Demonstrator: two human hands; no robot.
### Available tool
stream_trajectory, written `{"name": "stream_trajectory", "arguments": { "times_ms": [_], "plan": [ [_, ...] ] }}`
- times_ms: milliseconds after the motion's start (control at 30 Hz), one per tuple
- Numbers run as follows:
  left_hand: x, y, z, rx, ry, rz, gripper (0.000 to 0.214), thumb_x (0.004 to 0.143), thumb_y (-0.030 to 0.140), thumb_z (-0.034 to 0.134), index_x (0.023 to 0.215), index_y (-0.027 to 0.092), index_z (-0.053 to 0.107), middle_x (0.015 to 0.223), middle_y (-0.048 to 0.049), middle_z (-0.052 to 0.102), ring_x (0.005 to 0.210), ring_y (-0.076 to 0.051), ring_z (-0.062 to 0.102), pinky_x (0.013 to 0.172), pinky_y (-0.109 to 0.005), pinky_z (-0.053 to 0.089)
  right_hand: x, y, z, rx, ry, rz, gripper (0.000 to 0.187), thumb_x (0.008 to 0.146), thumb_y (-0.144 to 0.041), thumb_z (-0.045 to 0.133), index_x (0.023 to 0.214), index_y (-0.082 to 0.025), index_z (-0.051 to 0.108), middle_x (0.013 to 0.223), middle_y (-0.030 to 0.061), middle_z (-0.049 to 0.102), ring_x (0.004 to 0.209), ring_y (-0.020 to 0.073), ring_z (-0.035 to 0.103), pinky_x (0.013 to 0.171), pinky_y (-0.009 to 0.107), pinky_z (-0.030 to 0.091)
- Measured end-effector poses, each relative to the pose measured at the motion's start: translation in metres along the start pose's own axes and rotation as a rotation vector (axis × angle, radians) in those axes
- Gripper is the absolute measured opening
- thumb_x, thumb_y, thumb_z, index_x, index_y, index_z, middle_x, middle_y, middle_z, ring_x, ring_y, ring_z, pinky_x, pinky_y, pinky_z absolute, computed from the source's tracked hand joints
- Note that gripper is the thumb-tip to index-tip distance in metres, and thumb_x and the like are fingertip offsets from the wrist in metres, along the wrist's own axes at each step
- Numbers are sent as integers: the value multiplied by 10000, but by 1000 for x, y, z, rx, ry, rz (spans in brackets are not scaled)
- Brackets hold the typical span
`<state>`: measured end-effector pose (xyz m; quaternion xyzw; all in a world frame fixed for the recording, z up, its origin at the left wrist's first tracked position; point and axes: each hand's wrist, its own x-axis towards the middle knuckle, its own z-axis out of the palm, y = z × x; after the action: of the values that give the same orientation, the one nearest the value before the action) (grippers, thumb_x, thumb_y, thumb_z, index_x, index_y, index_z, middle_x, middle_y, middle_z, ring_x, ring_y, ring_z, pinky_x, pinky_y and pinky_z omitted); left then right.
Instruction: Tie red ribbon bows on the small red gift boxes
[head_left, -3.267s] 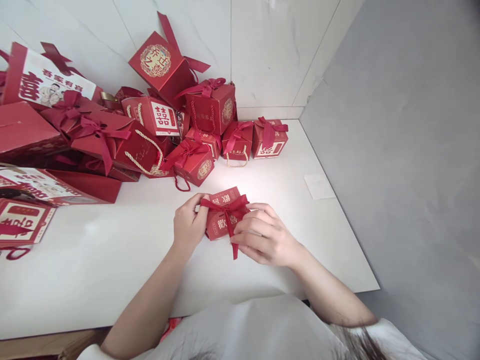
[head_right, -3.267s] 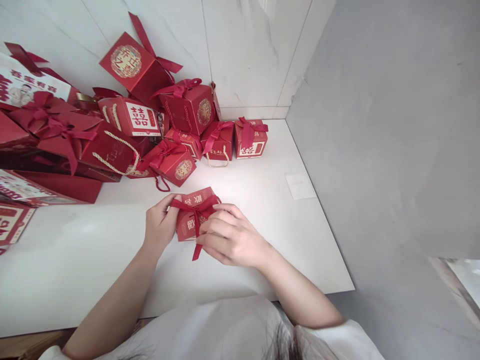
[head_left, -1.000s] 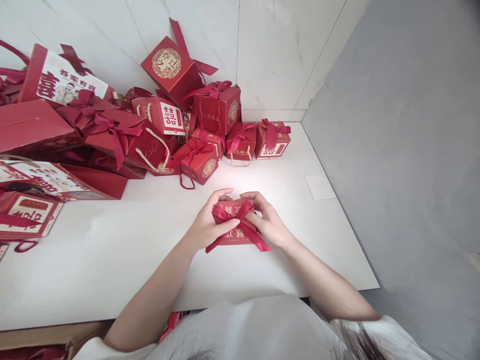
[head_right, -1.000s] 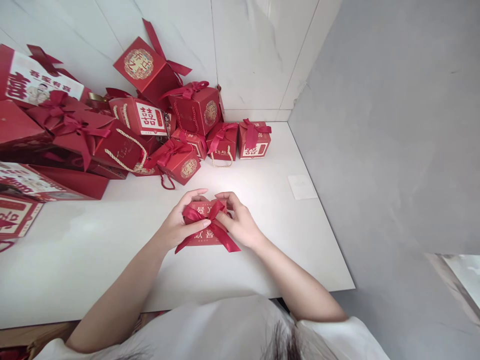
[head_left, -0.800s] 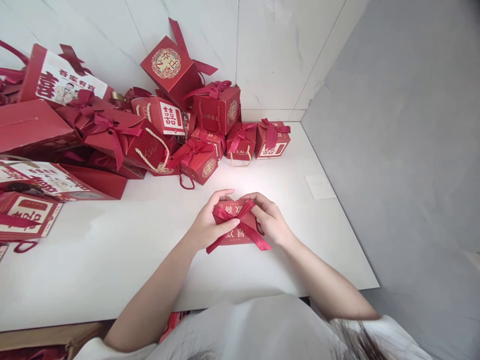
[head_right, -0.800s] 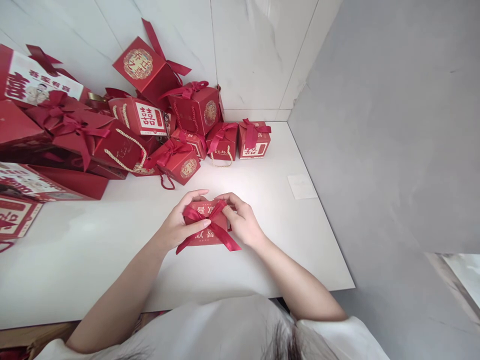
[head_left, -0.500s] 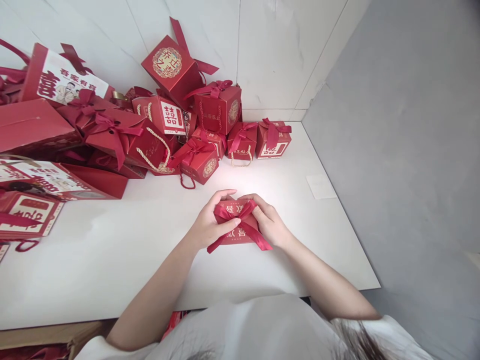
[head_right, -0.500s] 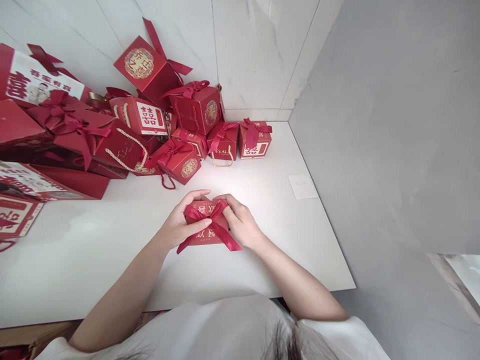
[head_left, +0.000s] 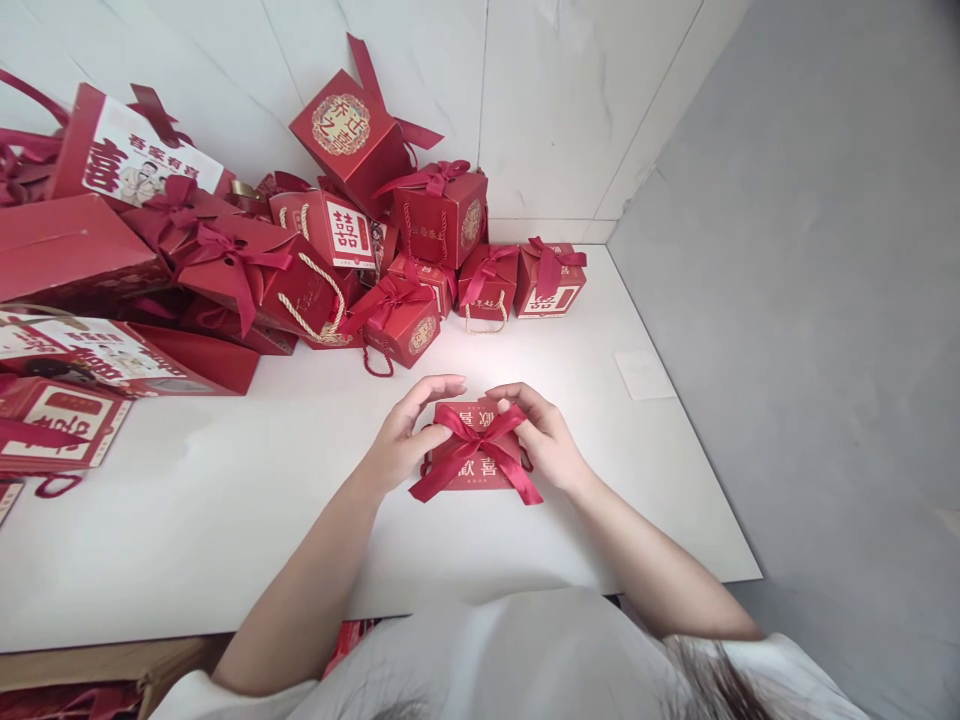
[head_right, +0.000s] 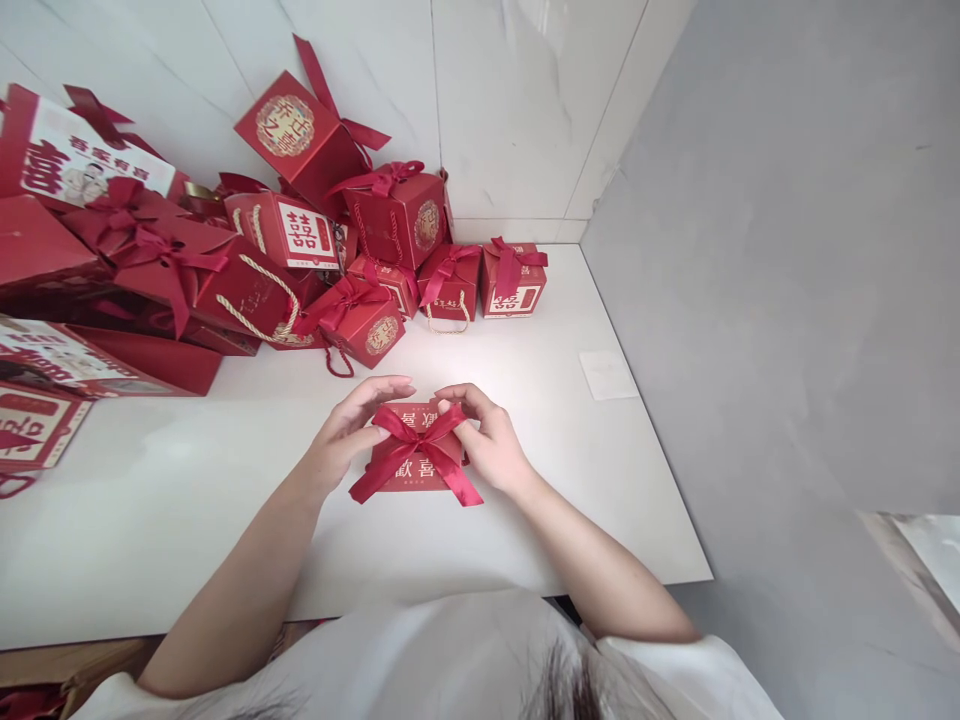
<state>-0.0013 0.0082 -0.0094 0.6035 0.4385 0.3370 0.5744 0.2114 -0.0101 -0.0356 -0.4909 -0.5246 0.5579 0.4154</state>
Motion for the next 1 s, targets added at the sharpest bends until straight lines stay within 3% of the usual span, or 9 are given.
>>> {"name": "stream_trajectory", "arguments": {
  "times_ms": [133,267,333,433,567,667,767,900,1000],
  "plan": [
    [0,1,12,265,207,32,317,867,285,583,1173,243,652,1273,-57,619,1201,-239,578,870,-309,501,-2,-6,0,-17,3,2,391,946,-591,523,1096,-248,636,1053,46,702,684,163,615,490,256,437],
    [-1,1,20,516,367,4,251,911,372,564,1080,252,705,1167,-29,671,837,-171,622,721,-296,474,-2,-9,-1,-63,58,-20,413,935,-602,531,1106,-242,638,1139,61,689,801,189,654,580,280,497],
    [-2,2,19,550,368,-79,298,945,446,513,1079,263,706,1165,-19,694,799,-178,624,729,-314,465,-2,-9,-2,-79,45,28,436,927,-618,530,1142,-248,613,1141,57,685,790,188,657,623,302,518],
    [-4,7,16,506,250,-230,415,986,546,386,1041,290,707,1086,-4,734,895,-230,656,784,-341,461,0,-8,-4,-73,8,123,473,919,-655,512,1178,-263,579,1111,44,688,721,180,648,629,322,524],
    [-7,13,16,505,144,-339,537,993,605,296,913,286,720,884,-11,750,860,-276,668,786,-381,458,0,-5,-2,-43,53,47,443,948,-635,484,1128,-255,623,1116,45,685,969,231,662,850,369,530],
    [-7,8,19,413,208,-278,559,975,654,319,1168,287,693,1180,-39,730,1125,-310,640,939,-406,453,-3,-5,1,-16,108,-42,430,957,-597,501,1195,-256,608,1174,59,670,1004,239,660,897,393,531],
    [-6,-2,25,212,275,-220,674,946,705,349,1414,259,539,1520,-57,503,1402,-312,455,1129,-407,356,-7,-6,5,-25,187,-171,394,960,-545,534,1230,-265,596,1266,70,638,1067,249,650,970,424,515],
    [-3,-11,34,-47,266,-262,752,917,739,381,1524,294,376,1588,-51,405,1435,-318,416,1157,-440,356,-11,-4,8,-2,236,-294,348,954,-490,576,1221,-267,582,1343,85,597,1164,270,617,1024,453,488],
    [-2,-13,41,-138,284,-252,675,923,693,448,1478,310,435,1561,-45,440,1415,-306,443,1152,-438,374,-10,-1,8,57,232,-247,394,949,-520,570,1257,-277,540,1410,89,551,1198,281,599,993,457,511]
  ]
}}
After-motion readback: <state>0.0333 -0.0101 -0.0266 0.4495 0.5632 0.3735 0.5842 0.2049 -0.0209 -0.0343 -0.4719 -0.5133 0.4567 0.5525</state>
